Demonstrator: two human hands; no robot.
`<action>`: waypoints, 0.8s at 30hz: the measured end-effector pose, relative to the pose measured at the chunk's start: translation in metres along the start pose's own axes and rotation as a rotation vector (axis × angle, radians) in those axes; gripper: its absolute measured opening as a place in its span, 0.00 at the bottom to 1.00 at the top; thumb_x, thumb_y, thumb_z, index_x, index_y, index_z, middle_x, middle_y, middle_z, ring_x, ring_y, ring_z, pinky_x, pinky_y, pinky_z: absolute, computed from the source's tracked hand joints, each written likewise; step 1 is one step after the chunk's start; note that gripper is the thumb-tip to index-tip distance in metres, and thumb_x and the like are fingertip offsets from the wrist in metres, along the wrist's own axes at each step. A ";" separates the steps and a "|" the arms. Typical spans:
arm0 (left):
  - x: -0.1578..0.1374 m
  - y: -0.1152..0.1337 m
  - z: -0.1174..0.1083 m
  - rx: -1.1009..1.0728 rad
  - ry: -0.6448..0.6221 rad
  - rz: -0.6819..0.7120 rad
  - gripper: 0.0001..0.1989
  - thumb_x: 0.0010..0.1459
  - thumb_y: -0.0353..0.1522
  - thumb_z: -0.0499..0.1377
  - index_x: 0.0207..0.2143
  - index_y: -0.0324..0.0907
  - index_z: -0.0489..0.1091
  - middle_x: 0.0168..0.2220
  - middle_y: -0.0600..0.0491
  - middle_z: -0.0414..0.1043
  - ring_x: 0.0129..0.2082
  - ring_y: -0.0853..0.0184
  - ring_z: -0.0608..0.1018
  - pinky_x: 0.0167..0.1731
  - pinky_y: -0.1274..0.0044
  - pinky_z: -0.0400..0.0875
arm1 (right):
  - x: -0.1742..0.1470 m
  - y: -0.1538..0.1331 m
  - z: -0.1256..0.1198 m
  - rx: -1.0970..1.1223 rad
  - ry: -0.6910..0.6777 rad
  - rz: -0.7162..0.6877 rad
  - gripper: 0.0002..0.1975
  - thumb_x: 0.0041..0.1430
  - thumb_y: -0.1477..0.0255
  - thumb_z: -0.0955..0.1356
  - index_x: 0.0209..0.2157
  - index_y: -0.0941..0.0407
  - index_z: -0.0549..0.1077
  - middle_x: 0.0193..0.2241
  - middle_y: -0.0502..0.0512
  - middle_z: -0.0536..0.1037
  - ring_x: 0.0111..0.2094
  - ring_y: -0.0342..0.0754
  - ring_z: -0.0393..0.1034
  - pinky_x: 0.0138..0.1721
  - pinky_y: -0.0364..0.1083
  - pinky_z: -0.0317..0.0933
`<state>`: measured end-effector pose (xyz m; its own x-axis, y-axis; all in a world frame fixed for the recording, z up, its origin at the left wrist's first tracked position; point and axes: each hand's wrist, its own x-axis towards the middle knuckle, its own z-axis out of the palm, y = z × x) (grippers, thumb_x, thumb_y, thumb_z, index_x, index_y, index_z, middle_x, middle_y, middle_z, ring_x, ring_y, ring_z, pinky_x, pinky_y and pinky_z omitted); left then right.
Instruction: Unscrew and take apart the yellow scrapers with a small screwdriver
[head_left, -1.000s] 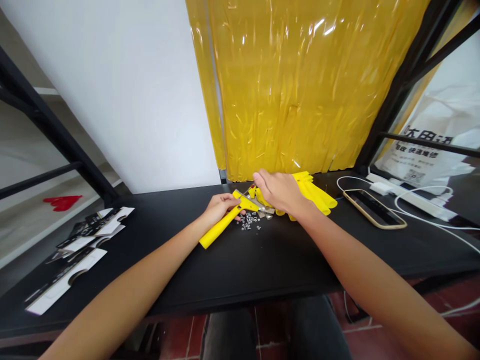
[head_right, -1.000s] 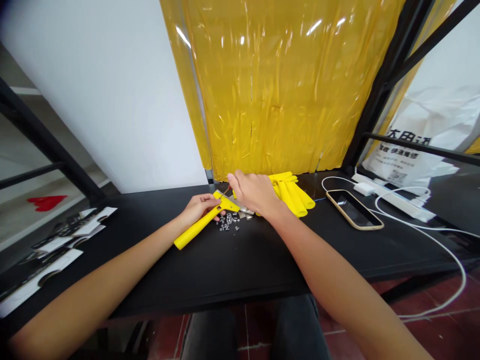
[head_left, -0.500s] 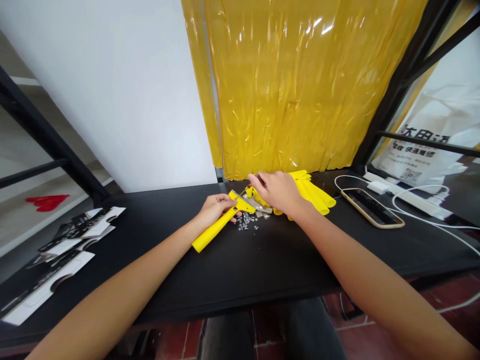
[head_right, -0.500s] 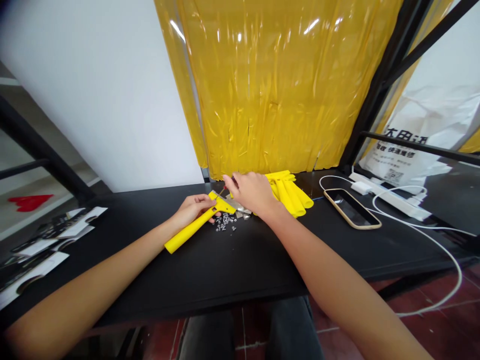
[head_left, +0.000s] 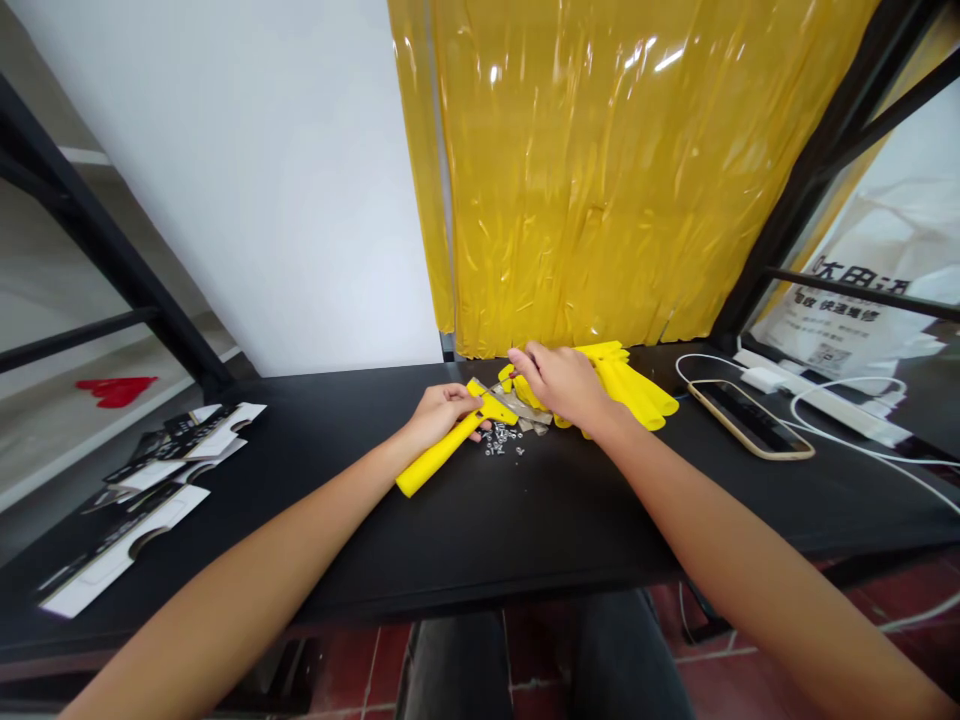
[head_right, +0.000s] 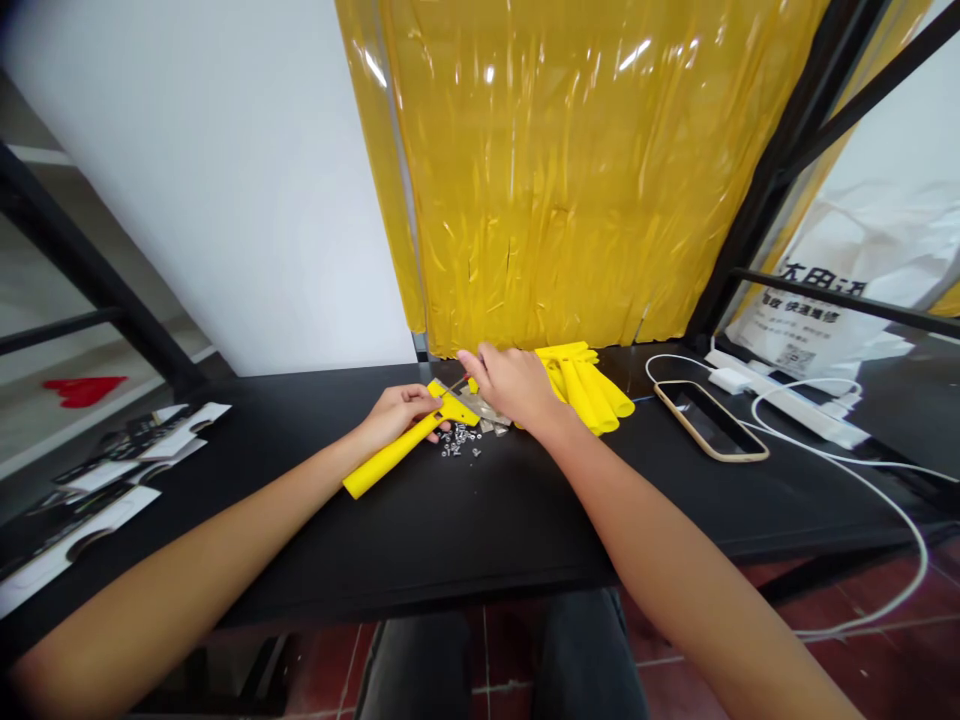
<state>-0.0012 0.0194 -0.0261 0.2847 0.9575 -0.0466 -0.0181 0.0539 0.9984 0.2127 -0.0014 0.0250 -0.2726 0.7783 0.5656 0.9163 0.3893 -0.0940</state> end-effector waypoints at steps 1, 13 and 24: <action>0.000 0.000 0.000 0.001 -0.002 0.002 0.10 0.51 0.30 0.66 0.28 0.38 0.67 0.30 0.42 0.79 0.29 0.55 0.83 0.22 0.70 0.79 | 0.000 0.001 -0.001 0.024 -0.012 -0.014 0.23 0.73 0.56 0.53 0.38 0.55 0.70 0.28 0.58 0.80 0.29 0.53 0.74 0.29 0.48 0.49; 0.002 -0.002 -0.002 -0.054 -0.030 -0.027 0.08 0.56 0.30 0.63 0.32 0.39 0.65 0.23 0.45 0.77 0.22 0.58 0.82 0.19 0.73 0.76 | -0.003 -0.010 -0.003 -0.011 0.030 -0.089 0.22 0.73 0.59 0.55 0.38 0.55 0.74 0.28 0.56 0.81 0.28 0.50 0.73 0.29 0.47 0.49; 0.000 0.000 -0.002 -0.015 0.012 0.003 0.08 0.57 0.31 0.62 0.33 0.40 0.64 0.20 0.48 0.75 0.20 0.60 0.80 0.19 0.74 0.74 | -0.002 -0.003 -0.001 0.074 -0.147 -0.188 0.11 0.72 0.68 0.59 0.49 0.55 0.68 0.34 0.56 0.81 0.29 0.49 0.73 0.30 0.47 0.53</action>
<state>-0.0032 0.0204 -0.0260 0.2730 0.9610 -0.0444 -0.0332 0.0556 0.9979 0.2111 -0.0046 0.0246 -0.4811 0.7500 0.4540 0.8229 0.5649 -0.0611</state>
